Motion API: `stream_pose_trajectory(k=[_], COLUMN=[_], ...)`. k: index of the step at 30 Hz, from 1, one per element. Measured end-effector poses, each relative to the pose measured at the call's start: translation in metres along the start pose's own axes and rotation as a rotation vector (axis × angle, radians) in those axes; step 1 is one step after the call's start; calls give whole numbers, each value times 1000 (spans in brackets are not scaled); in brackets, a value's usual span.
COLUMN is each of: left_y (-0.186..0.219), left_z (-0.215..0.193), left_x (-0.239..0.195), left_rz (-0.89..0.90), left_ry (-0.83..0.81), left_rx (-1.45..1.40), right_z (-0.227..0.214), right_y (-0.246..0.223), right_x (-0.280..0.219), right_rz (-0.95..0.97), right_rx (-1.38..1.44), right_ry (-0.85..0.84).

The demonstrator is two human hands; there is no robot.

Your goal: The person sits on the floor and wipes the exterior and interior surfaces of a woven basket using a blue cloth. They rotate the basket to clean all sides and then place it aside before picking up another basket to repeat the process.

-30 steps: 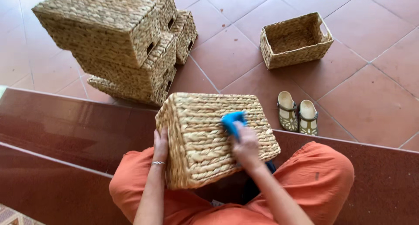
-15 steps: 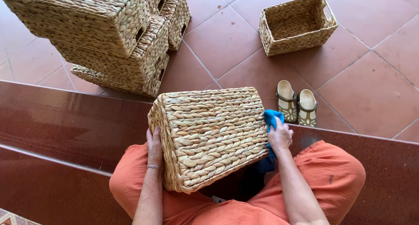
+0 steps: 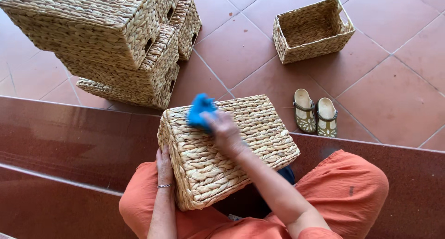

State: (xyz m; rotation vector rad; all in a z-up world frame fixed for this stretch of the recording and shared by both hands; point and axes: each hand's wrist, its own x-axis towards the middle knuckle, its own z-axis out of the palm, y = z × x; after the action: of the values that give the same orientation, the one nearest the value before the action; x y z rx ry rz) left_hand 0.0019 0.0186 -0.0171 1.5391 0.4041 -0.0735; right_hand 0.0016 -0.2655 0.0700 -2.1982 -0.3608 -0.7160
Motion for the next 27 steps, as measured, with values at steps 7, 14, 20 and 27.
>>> stream_pose_trajectory(k=[7,14,20,27], left_y=[-16,-6,-7,-25], left_z=[0,0,-4,-8], left_x=[18,9,11,19], left_rz=[-16,-49,-87,18], left_ry=[86,88,58,76], left_rx=[84,107,39,103], right_z=[-44,-42,-40,-73], right_y=[178,33,-117,21], right_x=[-93,-93,-66,-122], right_rz=[664,650,-36,259], right_rx=[-600,-317,62,-271], right_ry=[-39,-163,-128,-29])
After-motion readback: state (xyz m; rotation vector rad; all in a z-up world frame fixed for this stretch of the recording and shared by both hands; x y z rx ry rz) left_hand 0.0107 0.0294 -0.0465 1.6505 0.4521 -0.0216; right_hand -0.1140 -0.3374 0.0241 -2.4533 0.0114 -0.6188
